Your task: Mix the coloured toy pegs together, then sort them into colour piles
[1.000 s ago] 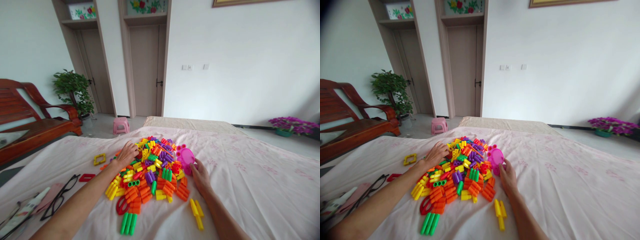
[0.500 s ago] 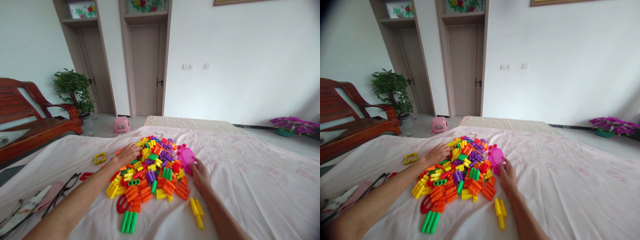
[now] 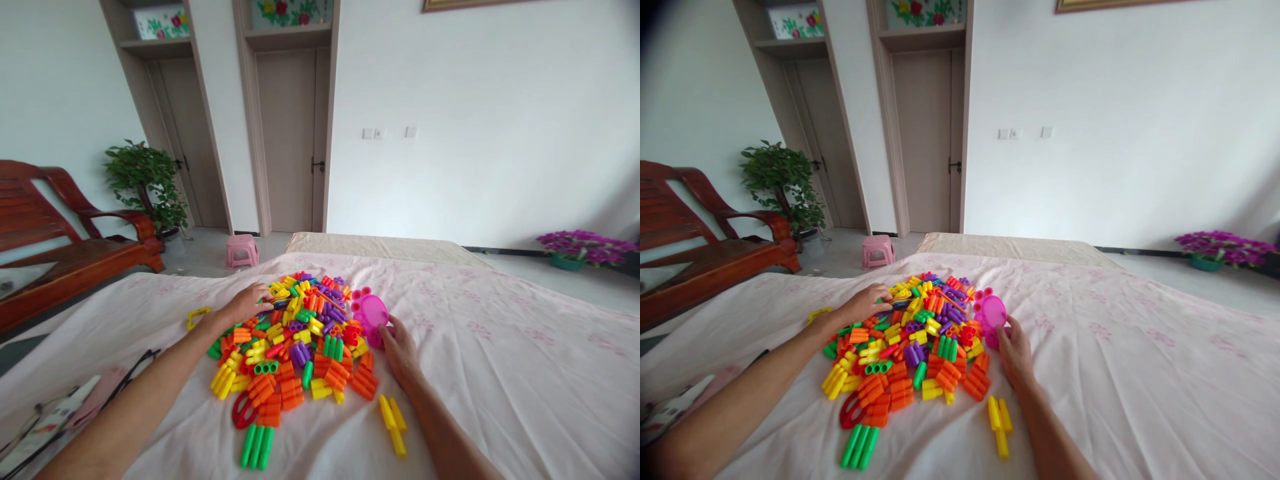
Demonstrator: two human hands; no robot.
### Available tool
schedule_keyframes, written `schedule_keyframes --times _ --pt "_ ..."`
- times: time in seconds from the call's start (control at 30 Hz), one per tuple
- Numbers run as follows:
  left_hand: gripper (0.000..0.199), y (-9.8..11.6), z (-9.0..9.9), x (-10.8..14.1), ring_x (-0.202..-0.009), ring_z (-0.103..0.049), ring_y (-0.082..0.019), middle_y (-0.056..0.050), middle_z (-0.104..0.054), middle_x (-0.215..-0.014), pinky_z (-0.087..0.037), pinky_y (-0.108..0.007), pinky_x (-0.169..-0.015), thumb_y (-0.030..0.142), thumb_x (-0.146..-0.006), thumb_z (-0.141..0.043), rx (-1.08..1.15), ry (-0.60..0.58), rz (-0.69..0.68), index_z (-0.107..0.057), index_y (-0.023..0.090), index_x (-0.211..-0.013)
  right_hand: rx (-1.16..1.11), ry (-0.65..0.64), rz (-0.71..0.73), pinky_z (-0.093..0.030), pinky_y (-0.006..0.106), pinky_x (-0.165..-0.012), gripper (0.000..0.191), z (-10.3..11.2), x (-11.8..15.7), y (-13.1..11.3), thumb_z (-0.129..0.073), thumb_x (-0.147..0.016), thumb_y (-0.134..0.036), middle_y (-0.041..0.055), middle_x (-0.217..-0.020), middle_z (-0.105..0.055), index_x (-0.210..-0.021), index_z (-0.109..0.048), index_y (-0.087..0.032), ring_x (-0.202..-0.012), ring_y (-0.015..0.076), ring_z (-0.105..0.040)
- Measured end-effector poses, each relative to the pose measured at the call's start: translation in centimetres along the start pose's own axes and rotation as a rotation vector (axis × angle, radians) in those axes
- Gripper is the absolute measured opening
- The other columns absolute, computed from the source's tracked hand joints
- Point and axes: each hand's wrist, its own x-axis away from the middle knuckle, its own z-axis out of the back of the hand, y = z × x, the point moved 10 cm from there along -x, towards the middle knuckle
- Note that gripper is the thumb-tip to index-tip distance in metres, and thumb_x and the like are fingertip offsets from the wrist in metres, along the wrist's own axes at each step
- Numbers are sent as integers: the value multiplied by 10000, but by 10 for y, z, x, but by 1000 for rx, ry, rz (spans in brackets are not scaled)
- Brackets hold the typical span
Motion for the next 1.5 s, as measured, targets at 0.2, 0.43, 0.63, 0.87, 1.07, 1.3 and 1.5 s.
schedule_keyframes --times 0.2,0.43,0.63,0.87,1.07,1.3,1.5 --pt "274 -19 24 19 -832 -591 -202 -41 -626 -874 -452 -276 -751 428 -797 -556 232 37 172 -666 178 -812 -25 3 -4 -489 295 -631 620 0 0 1 -510 -817 -494 53 -779 -681 -1293 -526 -97 -717 210 -645" --pt "503 -31 39 60 -929 -628 -233 -85 -675 -1003 -521 -321 -802 560 -827 -482 460 30 303 -620 130 -1048 -38 -16 -3 -485 281 -603 607 -3 1 -1 -507 -821 -492 42 -760 -679 -1285 -530 -101 -685 198 -640" --pt "382 -44 47 76 -884 -589 -219 -48 -618 -910 -482 -320 -811 521 -815 -520 354 144 332 -613 165 -918 -42 -22 -3 -479 274 -599 587 -3 2 -3 -514 -821 -486 29 -722 -673 -1267 -540 -106 -684 199 -645" --pt "258 -71 67 115 -927 -546 -211 -35 -529 -960 -428 -323 -852 450 -860 -465 29 365 383 -550 209 -895 -4 -20 -13 -485 279 -614 584 -2 3 -6 -499 -818 -484 32 -722 -673 -1264 -546 -109 -695 202 -649" --pt "234 -71 68 140 -990 -567 -245 -88 -564 -1050 -442 -364 -874 348 -916 -398 -481 357 382 -540 183 -1004 -3 -15 1 -492 286 -625 601 -1 2 -6 -508 -807 -492 48 -753 -689 -1262 -549 -103 -692 202 -651" --pt "191 -57 54 157 -974 -571 -297 -100 -615 -1063 -297 -606 -1033 261 -883 -462 -708 307 480 -607 197 -989 -54 12 1 -510 287 -632 598 0 3 3 -542 -792 -488 53 -800 -693 -1259 -556 -114 -719 203 -653" --pt "318 -14 24 153 -1246 -480 -231 -92 -539 -1305 -387 -420 -1091 327 -931 -381 -240 430 345 -529 215 -1189 -242 13 -85 -541 284 -558 577 0 -34 11 -559 -765 -423 50 -777 -681 -1260 -549 -127 -628 177 -647"
